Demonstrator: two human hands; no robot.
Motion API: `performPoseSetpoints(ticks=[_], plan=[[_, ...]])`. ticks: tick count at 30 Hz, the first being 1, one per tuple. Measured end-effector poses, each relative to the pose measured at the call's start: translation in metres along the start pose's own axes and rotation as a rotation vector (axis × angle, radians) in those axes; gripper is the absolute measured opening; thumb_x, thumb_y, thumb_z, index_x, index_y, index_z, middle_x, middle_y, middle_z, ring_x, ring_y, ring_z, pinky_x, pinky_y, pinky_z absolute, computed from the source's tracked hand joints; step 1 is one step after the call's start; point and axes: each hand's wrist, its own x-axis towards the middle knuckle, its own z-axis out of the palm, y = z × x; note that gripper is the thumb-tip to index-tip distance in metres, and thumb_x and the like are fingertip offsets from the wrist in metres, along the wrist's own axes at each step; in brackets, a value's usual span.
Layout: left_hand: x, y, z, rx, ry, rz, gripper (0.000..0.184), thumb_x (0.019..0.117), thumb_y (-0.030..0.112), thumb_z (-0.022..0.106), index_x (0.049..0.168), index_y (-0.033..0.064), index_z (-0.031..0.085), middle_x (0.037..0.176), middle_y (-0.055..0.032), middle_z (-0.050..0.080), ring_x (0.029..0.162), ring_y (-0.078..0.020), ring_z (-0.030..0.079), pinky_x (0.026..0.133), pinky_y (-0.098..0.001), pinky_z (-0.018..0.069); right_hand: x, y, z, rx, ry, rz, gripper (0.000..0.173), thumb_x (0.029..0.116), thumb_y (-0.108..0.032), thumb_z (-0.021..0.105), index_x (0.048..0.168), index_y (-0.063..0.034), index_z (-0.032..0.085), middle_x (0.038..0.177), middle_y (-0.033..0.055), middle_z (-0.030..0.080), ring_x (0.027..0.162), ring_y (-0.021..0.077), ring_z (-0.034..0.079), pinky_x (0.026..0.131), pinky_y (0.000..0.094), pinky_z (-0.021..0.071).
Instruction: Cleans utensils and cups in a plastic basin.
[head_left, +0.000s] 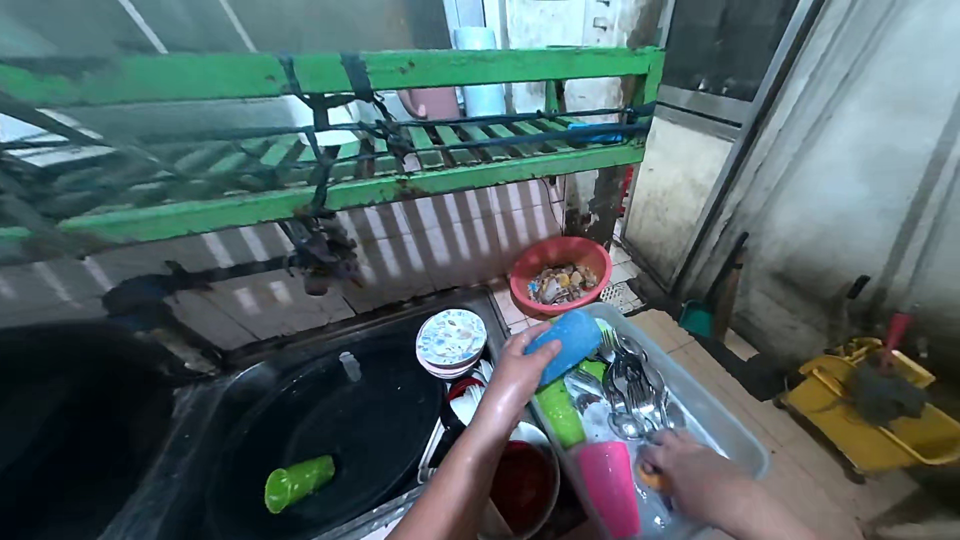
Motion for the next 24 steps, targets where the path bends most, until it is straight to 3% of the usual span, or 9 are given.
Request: performPoseSetpoints(ticks=[5,8,10,13,16,18,20,22,24], plan=[[0.014,-0.002,-0.014,0.133,0.058,0.011,0.027,0.1020,0.025,0.065,0.128,0.0170,0.069,0.145,-0.0094,0.054,0.128,-0.0274,0.056,0.102,-0.0531,0.0486,0.011,0.011,-0.019,0.084,-0.085,-0.017,0.043,0.0876,-0.008,0.073,0.131,-0.0070,0.066,0.136,0.0238,0.059,0.130,0.0443,0.052,0.106,0.0638,0.0426],[0.011,-0.012,-0.028,-0.022,0.004,-0.006,0.025,0.1057,0.024,0.057,0.126,0.0134,0.068,0.124,-0.0088,0.066,0.108,-0.0225,0.064,0.090,-0.0459,0.0528,-0.012,0.013,-0.065,0.584,0.064,-0.003,0.050,0.0904,-0.009,0.073,0.138,-0.0044,0.058,0.129,0.0218,0.063,0.116,0.0340,0.062,0.101,0.0537,0.0493],[0.006,-0.015,-0.028,-0.182,-0.034,-0.020,0.027,0.1068,0.023,0.052,0.125,0.0100,0.067,0.112,-0.0091,0.069,0.098,-0.0199,0.066,0.084,-0.0395,0.0550,-0.029,-0.002,-0.092,1.057,0.229,-0.085,0.049,0.0878,-0.011,0.069,0.135,-0.0040,0.056,0.112,0.0125,0.067,0.096,0.0202,0.067,0.085,0.0380,0.0577],[0.005,-0.010,-0.017,-0.467,-0.025,-0.077,0.026,0.1059,0.021,0.051,0.121,0.0058,0.067,0.105,-0.0133,0.070,0.090,-0.0230,0.069,0.075,-0.0394,0.0584,-0.028,-0.026,-0.111,1.603,0.388,-0.280,0.044,0.0806,-0.013,0.067,0.124,-0.0098,0.060,0.089,0.0078,0.072,0.072,0.0154,0.070,0.062,0.0317,0.0612],[0.008,-0.007,-0.008,-0.646,-0.053,-0.118,0.028,0.1059,0.023,0.051,0.120,0.0051,0.066,0.101,-0.0165,0.070,0.083,-0.0253,0.068,0.069,-0.0402,0.0581,-0.011,-0.041,-0.107,1.326,0.558,-0.179,0.034,0.0896,-0.005,0.068,0.123,-0.0041,0.062,0.098,0.0112,0.071,0.083,0.0188,0.070,0.073,0.0361,0.0601],[0.013,-0.007,-0.004,-0.496,-0.096,-0.132,0.026,0.1046,0.025,0.054,0.117,0.0063,0.067,0.096,-0.0144,0.069,0.075,-0.0213,0.066,0.060,-0.0332,0.0544,-0.007,-0.058,-0.094,0.739,0.608,-0.096,0.034,0.0932,-0.014,0.071,0.126,-0.0048,0.069,0.115,0.0130,0.071,0.104,0.0232,0.068,0.093,0.0440,0.0559],[0.018,-0.001,0.000,-0.236,-0.158,-0.215,0.026,0.1045,0.029,0.054,0.116,0.0092,0.066,0.094,-0.0119,0.067,0.071,-0.0185,0.063,0.056,-0.0296,0.0498,0.000,-0.070,-0.078,0.465,0.631,-0.122,0.028,0.0924,-0.018,0.067,0.116,-0.0043,0.072,0.112,0.0170,0.072,0.104,0.0302,0.069,0.094,0.0533,0.0541],[0.026,0.013,0.002,-0.038,-0.174,-0.243,0.031,0.1055,0.034,0.052,0.125,0.0115,0.063,0.101,-0.0129,0.064,0.079,-0.0204,0.061,0.062,-0.0330,0.0497,0.009,-0.068,-0.079,0.732,0.556,-0.054,0.028,0.0939,-0.013,0.066,0.119,-0.0044,0.072,0.113,0.0140,0.072,0.104,0.0231,0.068,0.093,0.0451,0.0540],[0.030,0.020,0.005,-0.112,-0.124,-0.079,0.044,0.1038,0.035,0.056,0.139,0.0094,0.054,0.120,-0.0160,0.063,0.101,-0.0253,0.063,0.083,-0.0430,0.0538,0.018,-0.064,-0.084,1.322,0.496,-0.059,0.025,0.0957,-0.004,0.063,0.121,-0.0007,0.066,0.103,0.0113,0.070,0.090,0.0168,0.068,0.078,0.0349,0.0570]])
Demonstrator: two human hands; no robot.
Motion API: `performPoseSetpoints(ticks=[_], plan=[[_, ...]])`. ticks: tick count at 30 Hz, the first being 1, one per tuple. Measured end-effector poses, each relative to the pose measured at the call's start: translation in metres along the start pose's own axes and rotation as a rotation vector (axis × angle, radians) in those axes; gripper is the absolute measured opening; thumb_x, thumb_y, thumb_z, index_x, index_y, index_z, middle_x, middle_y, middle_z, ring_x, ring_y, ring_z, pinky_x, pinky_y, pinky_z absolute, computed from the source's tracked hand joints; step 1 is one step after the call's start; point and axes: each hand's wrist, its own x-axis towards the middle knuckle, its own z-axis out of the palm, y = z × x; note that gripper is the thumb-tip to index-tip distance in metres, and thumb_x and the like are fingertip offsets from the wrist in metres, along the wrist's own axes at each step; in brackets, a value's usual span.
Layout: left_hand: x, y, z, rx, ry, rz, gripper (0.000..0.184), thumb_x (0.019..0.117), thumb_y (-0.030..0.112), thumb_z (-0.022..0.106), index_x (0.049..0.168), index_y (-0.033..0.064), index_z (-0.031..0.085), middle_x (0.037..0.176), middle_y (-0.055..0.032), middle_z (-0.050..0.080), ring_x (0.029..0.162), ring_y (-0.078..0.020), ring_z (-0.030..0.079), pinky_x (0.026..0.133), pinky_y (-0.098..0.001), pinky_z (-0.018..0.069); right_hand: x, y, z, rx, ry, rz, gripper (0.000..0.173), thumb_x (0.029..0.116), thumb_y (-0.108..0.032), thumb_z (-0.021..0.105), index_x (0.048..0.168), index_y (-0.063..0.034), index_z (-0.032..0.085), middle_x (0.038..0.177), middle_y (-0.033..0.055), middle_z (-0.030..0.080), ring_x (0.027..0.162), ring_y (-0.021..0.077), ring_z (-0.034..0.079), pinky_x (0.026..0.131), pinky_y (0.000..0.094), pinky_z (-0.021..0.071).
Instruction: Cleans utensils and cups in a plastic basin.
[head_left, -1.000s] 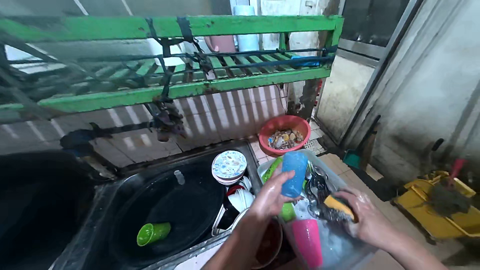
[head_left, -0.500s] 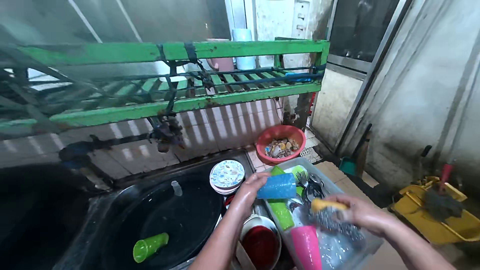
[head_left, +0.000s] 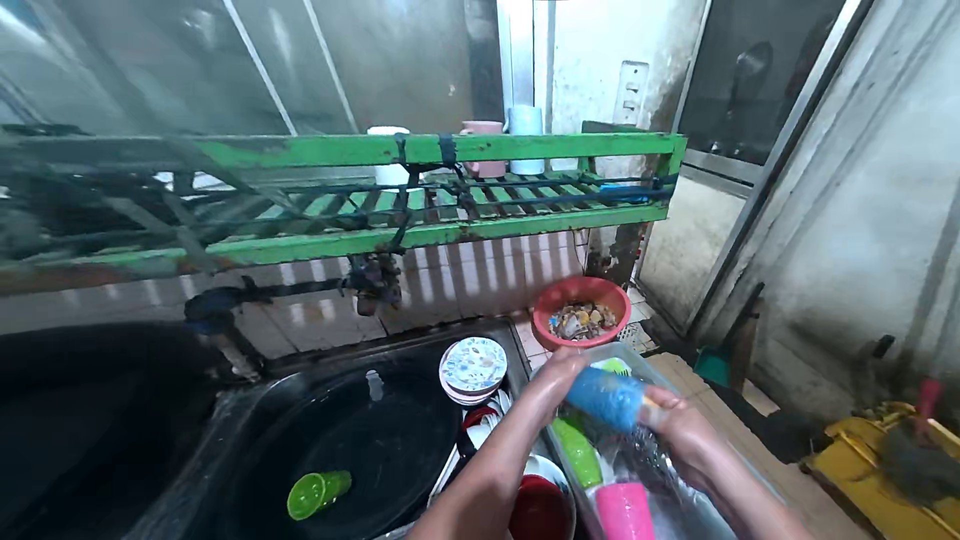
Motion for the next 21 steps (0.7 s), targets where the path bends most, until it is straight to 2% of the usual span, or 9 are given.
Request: performPoseSetpoints(ticks=[3,5,7,9,11,13,16,18,21], plan=[[-0.003,0.000,0.032,-0.561,0.136,0.251,0.052,0.1050,0.037,0.053,0.151,0.0157,0.042,0.141,-0.0115,0.057,0.121,-0.0254,0.060,0.098,-0.0479,0.0526,-0.002,-0.008,0.021,0.402,0.053,0.013,0.023,0.1016,-0.006,0.055,0.124,-0.0009,0.059,0.097,0.0147,0.069,0.083,0.0215,0.070,0.073,0.0397,0.0611],[-0.009,0.000,0.058,-0.720,0.238,0.171,0.052,0.1062,0.048,0.049,0.148,0.0172,0.047,0.131,-0.0111,0.063,0.113,-0.0245,0.064,0.093,-0.0471,0.0550,-0.004,-0.001,0.038,-0.082,0.158,-0.166,0.026,0.0996,-0.005,0.057,0.122,0.0060,0.062,0.106,0.0172,0.069,0.098,0.0217,0.067,0.088,0.0377,0.0556],[-0.010,-0.016,0.073,-0.649,0.231,0.086,0.053,0.1070,0.049,0.046,0.150,0.0170,0.044,0.128,-0.0133,0.063,0.112,-0.0254,0.064,0.092,-0.0468,0.0555,0.003,0.030,0.035,-0.732,0.217,-0.527,0.027,0.0949,-0.009,0.058,0.110,0.0075,0.073,0.111,0.0224,0.073,0.114,0.0340,0.068,0.111,0.0534,0.0427],[-0.012,-0.031,0.086,-0.553,0.269,0.033,0.057,0.1067,0.043,0.052,0.154,0.0162,0.034,0.131,-0.0183,0.060,0.113,-0.0294,0.064,0.093,-0.0493,0.0561,0.022,0.069,0.018,-1.056,0.230,-0.795,0.030,0.0961,-0.014,0.057,0.118,-0.0013,0.074,0.121,0.0185,0.073,0.122,0.0374,0.065,0.113,0.0671,0.0377],[-0.013,-0.038,0.095,-0.560,0.326,-0.006,0.060,0.1050,0.034,0.059,0.154,0.0157,0.031,0.132,-0.0224,0.058,0.112,-0.0328,0.064,0.091,-0.0508,0.0565,0.029,0.085,0.012,-0.921,0.177,-0.721,0.033,0.0986,-0.016,0.057,0.124,0.0011,0.070,0.125,0.0177,0.071,0.126,0.0325,0.063,0.114,0.0568,0.0419],[-0.012,-0.041,0.093,-0.633,0.304,-0.022,0.066,0.1034,0.032,0.062,0.158,0.0184,0.026,0.136,-0.0227,0.055,0.115,-0.0341,0.062,0.091,-0.0517,0.0552,0.022,0.058,0.018,-0.381,0.073,-0.258,0.030,0.1013,-0.012,0.058,0.126,0.0039,0.065,0.119,0.0134,0.070,0.116,0.0178,0.065,0.104,0.0353,0.0507],[-0.011,-0.046,0.074,-0.767,0.161,-0.029,0.058,0.1040,0.043,0.055,0.153,0.0183,0.037,0.128,-0.0169,0.063,0.110,-0.0298,0.066,0.090,-0.0492,0.0566,0.006,0.017,0.029,-0.059,0.010,0.097,0.019,0.1029,-0.009,0.054,0.113,0.0038,0.063,0.100,0.0131,0.068,0.091,0.0179,0.067,0.082,0.0364,0.0574],[-0.009,-0.047,0.069,-0.784,0.113,-0.027,0.049,0.1039,0.042,0.054,0.142,0.0128,0.050,0.118,-0.0162,0.069,0.100,-0.0280,0.069,0.083,-0.0455,0.0589,0.001,0.016,0.030,-0.547,-0.107,-0.086,0.034,0.1060,-0.014,0.049,0.129,0.0071,0.061,0.127,0.0213,0.064,0.123,0.0268,0.060,0.109,0.0435,0.0442],[-0.015,-0.048,0.089,-0.662,0.291,-0.039,0.070,0.0974,0.026,0.069,0.155,0.0190,0.030,0.128,-0.0213,0.060,0.107,-0.0335,0.065,0.087,-0.0513,0.0570,0.019,0.072,0.019,-1.064,-0.032,-0.563,0.042,0.1041,-0.020,0.045,0.138,-0.0019,0.061,0.142,0.0180,0.061,0.140,0.0336,0.050,0.122,0.0646,0.0244]])
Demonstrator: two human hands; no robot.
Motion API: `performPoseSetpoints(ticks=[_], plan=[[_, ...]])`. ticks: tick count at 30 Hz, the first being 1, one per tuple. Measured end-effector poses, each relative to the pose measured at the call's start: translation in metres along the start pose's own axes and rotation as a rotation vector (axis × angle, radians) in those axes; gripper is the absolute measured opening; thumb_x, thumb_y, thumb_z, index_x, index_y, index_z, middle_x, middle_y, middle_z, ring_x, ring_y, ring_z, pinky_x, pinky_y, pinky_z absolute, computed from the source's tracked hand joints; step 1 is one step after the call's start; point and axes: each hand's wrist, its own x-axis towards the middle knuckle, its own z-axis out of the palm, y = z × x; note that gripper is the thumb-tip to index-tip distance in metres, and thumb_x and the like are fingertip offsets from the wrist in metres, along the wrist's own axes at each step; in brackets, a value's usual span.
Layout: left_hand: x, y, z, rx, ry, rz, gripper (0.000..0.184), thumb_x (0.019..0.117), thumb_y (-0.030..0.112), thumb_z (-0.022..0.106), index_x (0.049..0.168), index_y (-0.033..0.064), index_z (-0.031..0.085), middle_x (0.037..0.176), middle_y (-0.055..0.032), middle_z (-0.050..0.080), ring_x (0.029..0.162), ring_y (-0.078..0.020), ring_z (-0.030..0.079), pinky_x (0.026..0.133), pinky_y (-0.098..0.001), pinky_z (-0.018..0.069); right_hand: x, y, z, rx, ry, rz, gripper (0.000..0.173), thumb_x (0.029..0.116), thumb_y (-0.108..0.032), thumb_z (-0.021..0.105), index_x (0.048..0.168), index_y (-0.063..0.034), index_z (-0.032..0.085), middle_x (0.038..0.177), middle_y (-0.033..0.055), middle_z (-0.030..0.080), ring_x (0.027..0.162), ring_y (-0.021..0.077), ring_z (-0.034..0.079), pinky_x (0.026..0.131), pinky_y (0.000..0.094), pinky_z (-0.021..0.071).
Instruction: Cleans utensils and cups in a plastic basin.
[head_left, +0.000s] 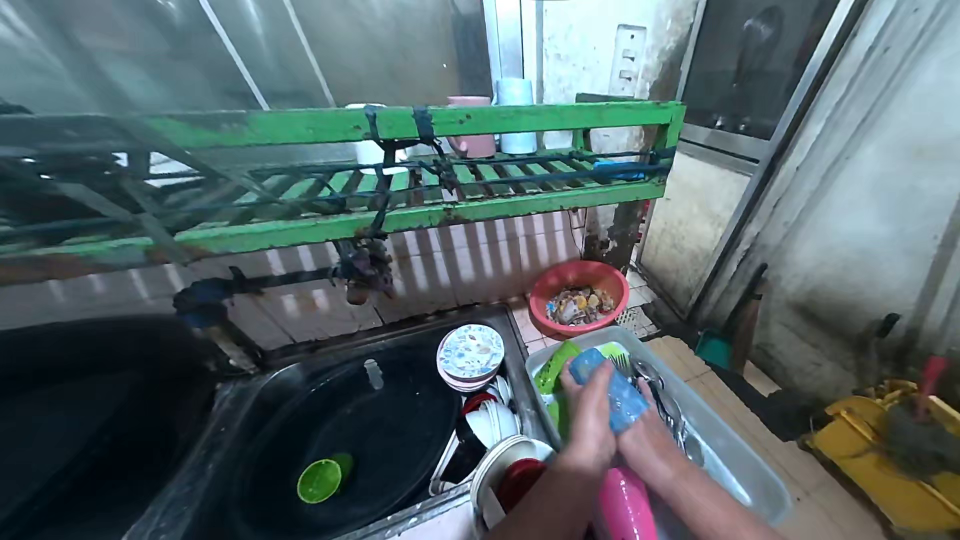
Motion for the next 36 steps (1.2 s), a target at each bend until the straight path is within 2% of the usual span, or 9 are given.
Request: performPoseSetpoints(ticks=[3,7,12,16,19,22,27,33,36], plan=[[-0.004,-0.005,0.007,0.011,0.090,-0.019,0.077,0.0982,0.021,0.071,0.159,0.0175,0.023,0.134,-0.0241,0.055,0.110,-0.0348,0.064,0.088,-0.0512,0.0570,0.002,0.009,0.006,0.131,0.013,0.043,0.039,0.1016,-0.022,0.053,0.131,0.0008,0.065,0.132,0.0190,0.066,0.131,0.0323,0.059,0.117,0.0570,0.0370],[0.010,0.003,-0.007,0.005,0.059,-0.127,0.059,0.0999,0.034,0.066,0.149,0.0110,0.042,0.125,-0.0194,0.063,0.109,-0.0315,0.065,0.090,-0.0506,0.0558,0.009,-0.022,-0.035,0.485,-0.270,0.445,0.033,0.1044,-0.015,0.051,0.125,0.0080,0.064,0.130,0.0268,0.062,0.126,0.0353,0.057,0.110,0.0505,0.0418],[0.029,0.041,-0.030,0.083,0.017,0.025,0.069,0.0988,0.042,0.067,0.155,0.0213,0.033,0.127,-0.0186,0.063,0.105,-0.0325,0.066,0.086,-0.0522,0.0573,-0.022,0.013,-0.045,0.505,-0.195,0.201,0.050,0.0970,-0.003,0.053,0.146,-0.0100,0.057,0.158,0.0138,0.045,0.147,0.0266,0.041,0.122,0.0448,0.0334],[0.015,0.053,-0.032,0.628,-0.150,0.201,0.085,0.0893,0.030,0.080,0.158,0.0228,0.030,0.122,-0.0207,0.065,0.096,-0.0322,0.071,0.081,-0.0524,0.0606,-0.031,0.033,-0.072,0.777,0.120,0.456,0.051,0.0942,-0.008,0.062,0.145,-0.0108,0.057,0.157,0.0164,0.044,0.139,0.0275,0.049,0.107,0.0474,0.0478],[-0.013,0.040,0.001,1.292,-0.334,0.293,0.085,0.0792,0.030,0.082,0.152,0.0105,0.043,0.133,-0.0158,0.063,0.120,-0.0305,0.064,0.102,-0.0529,0.0524,-0.013,0.017,-0.087,0.767,0.209,0.449,0.064,0.0898,-0.019,0.067,0.151,-0.0165,0.048,0.144,0.0134,0.055,0.123,0.0249,0.060,0.098,0.0487,0.0533],[-0.039,0.033,0.026,1.627,-0.494,0.349,0.073,0.0865,0.039,0.074,0.149,0.0106,0.049,0.146,-0.0113,0.056,0.135,-0.0286,0.053,0.113,-0.0506,0.0411,0.011,0.026,-0.084,0.868,0.197,0.534,0.060,0.0962,-0.015,0.065,0.152,-0.0172,0.045,0.137,0.0174,0.059,0.113,0.0297,0.064,0.092,0.0523,0.0538],[-0.017,0.041,0.016,1.536,-0.318,0.311,0.059,0.0816,0.032,0.075,0.132,0.0052,0.060,0.132,-0.0137,0.063,0.122,-0.0299,0.061,0.103,-0.0534,0.0491,0.000,0.000,-0.063,0.685,0.353,0.412,0.063,0.0918,-0.012,0.068,0.152,-0.0147,0.048,0.134,0.0167,0.063,0.116,0.0278,0.065,0.097,0.0536,0.0532],[-0.035,0.039,0.023,1.673,-0.461,0.396,0.072,0.0844,0.045,0.073,0.146,0.0125,0.054,0.142,-0.0090,0.060,0.130,-0.0264,0.056,0.111,-0.0490,0.0434,0.012,0.013,-0.059,0.911,0.418,0.564,0.055,0.0984,-0.017,0.066,0.151,-0.0142,0.048,0.129,0.0176,0.064,0.108,0.0274,0.067,0.091,0.0516,0.0554],[-0.027,0.047,0.017,1.623,-0.375,0.425,0.064,0.0822,0.037,0.078,0.137,0.0093,0.060,0.135,-0.0111,0.063,0.125,-0.0292,0.060,0.107,-0.0530,0.0460,0.003,-0.006,-0.060,0.758,0.450,0.429,0.056,0.0961,-0.010,0.067,0.150,-0.0096,0.050,0.134,0.0173,0.063,0.116,0.0259,0.065,0.098,0.0516,0.0528]])
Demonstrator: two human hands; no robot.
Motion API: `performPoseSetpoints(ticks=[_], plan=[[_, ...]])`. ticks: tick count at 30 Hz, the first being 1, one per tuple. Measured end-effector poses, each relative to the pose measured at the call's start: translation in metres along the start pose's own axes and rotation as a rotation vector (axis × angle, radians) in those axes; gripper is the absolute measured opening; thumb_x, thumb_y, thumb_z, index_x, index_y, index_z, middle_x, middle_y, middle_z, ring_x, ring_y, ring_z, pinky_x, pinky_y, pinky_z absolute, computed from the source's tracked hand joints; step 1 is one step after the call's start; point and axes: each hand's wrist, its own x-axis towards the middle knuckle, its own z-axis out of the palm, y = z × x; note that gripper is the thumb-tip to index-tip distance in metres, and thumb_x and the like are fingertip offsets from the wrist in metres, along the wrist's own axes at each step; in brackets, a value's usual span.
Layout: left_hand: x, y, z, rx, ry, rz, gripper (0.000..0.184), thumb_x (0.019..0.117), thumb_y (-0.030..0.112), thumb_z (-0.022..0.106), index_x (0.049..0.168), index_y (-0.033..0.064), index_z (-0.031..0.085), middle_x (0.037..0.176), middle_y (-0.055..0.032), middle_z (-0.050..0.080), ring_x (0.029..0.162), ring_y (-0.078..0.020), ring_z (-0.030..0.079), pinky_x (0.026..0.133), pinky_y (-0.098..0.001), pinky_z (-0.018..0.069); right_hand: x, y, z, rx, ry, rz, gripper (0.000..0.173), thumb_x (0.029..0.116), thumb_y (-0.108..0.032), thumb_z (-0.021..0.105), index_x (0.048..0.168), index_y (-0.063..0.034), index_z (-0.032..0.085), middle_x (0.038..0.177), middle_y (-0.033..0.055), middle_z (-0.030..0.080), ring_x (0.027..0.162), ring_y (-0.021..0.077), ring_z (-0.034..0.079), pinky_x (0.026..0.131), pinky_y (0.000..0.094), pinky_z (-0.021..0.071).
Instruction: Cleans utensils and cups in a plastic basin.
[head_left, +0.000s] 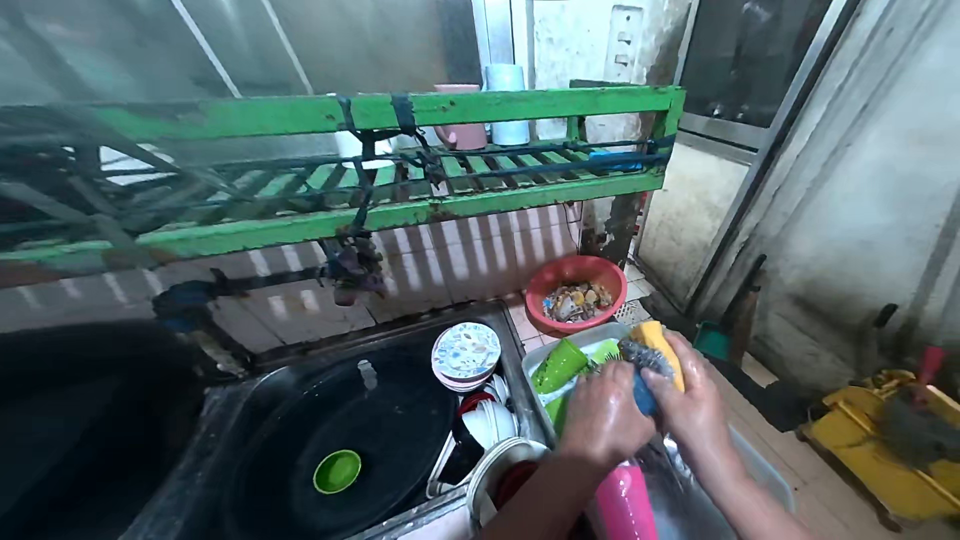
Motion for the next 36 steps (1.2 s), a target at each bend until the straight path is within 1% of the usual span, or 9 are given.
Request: performPoseSetpoints(ticks=[3,6,11,16,19,25,28,32,36], plan=[[0.002,-0.042,-0.018,-0.071,0.230,0.020,0.068,0.0789,0.027,0.086,0.139,0.0093,0.060,0.130,-0.0166,0.065,0.117,-0.0366,0.064,0.099,-0.0617,0.0511,-0.020,0.004,-0.003,-0.086,-0.135,-0.135,0.056,0.0901,-0.013,0.070,0.144,-0.0075,0.057,0.130,0.0125,0.067,0.115,0.0180,0.066,0.100,0.0424,0.0539],[-0.009,-0.102,-0.059,0.092,0.323,-0.079,0.064,0.0916,0.037,0.077,0.148,0.0167,0.054,0.136,-0.0178,0.062,0.115,-0.0400,0.065,0.094,-0.0640,0.0529,-0.022,0.022,-0.042,-0.215,-0.323,0.086,0.055,0.0920,-0.014,0.073,0.145,-0.0120,0.057,0.134,0.0135,0.064,0.119,0.0218,0.064,0.102,0.0445,0.0521],[-0.031,-0.178,-0.102,0.359,0.344,-0.224,0.043,0.0971,0.040,0.070,0.122,0.0049,0.073,0.140,-0.0225,0.059,0.133,-0.0479,0.051,0.105,-0.0718,0.0391,-0.034,0.058,-0.087,-0.527,-0.579,0.062,0.050,0.0881,-0.013,0.075,0.137,-0.0075,0.064,0.137,0.0198,0.061,0.129,0.0334,0.057,0.110,0.0517,0.0450],[-0.027,-0.059,-0.022,0.185,-0.300,0.506,0.022,0.0981,0.014,0.062,0.114,0.0076,0.075,0.129,-0.0120,0.067,0.126,-0.0295,0.060,0.108,-0.0516,0.0470,-0.041,0.079,-0.062,-0.911,-1.027,-0.047,0.044,0.0818,-0.014,0.081,0.125,-0.0151,0.070,0.138,0.0170,0.059,0.133,0.0434,0.049,0.108,0.0614,0.0434],[-0.037,-0.022,0.042,0.298,-0.635,0.781,0.020,0.0946,0.005,0.062,0.112,0.0049,0.071,0.123,-0.0151,0.068,0.123,-0.0370,0.060,0.103,-0.0618,0.0448,-0.037,0.069,-0.048,-1.079,-1.196,0.028,0.050,0.0839,-0.013,0.078,0.132,-0.0111,0.066,0.146,0.0181,0.052,0.138,0.0449,0.042,0.106,0.0640,0.0424],[-0.037,-0.015,0.069,0.562,-0.805,0.563,0.047,0.0967,0.009,0.061,0.143,0.0122,0.056,0.137,-0.0229,0.061,0.132,-0.0490,0.050,0.114,-0.0752,0.0216,-0.038,0.067,-0.047,-1.078,-1.131,0.119,0.048,0.0849,-0.008,0.075,0.132,-0.0108,0.066,0.149,0.0182,0.049,0.142,0.0442,0.039,0.109,0.0620,0.0413],[-0.030,-0.027,0.069,0.534,-0.704,0.658,0.055,0.0924,0.009,0.069,0.145,0.0145,0.055,0.128,-0.0218,0.065,0.123,-0.0471,0.058,0.107,-0.0745,0.0330,-0.035,0.072,-0.059,-1.000,-0.983,0.096,0.041,0.0838,-0.010,0.076,0.124,-0.0142,0.071,0.147,0.0185,0.051,0.138,0.0445,0.042,0.108,0.0610,0.0431],[-0.008,-0.033,0.044,0.336,-0.599,0.644,0.062,0.0775,0.020,0.085,0.134,0.0118,0.061,0.127,-0.0174,0.066,0.124,-0.0427,0.057,0.099,-0.0672,0.0457,-0.027,0.059,-0.081,-0.888,-0.846,0.217,0.057,0.0902,-0.016,0.074,0.144,-0.0100,0.055,0.139,0.0217,0.059,0.129,0.0411,0.056,0.108,0.0599,0.0445],[0.005,-0.050,0.010,-0.572,-0.161,0.113,0.065,0.0860,0.017,0.080,0.142,0.0033,0.051,0.128,-0.0188,0.064,0.114,-0.0275,0.066,0.098,-0.0475,0.0556,-0.017,0.047,-0.089,-0.668,-0.635,0.410,0.061,0.0915,-0.027,0.075,0.146,-0.0100,0.053,0.132,0.0233,0.062,0.122,0.0386,0.060,0.105,0.0592,0.0458]])
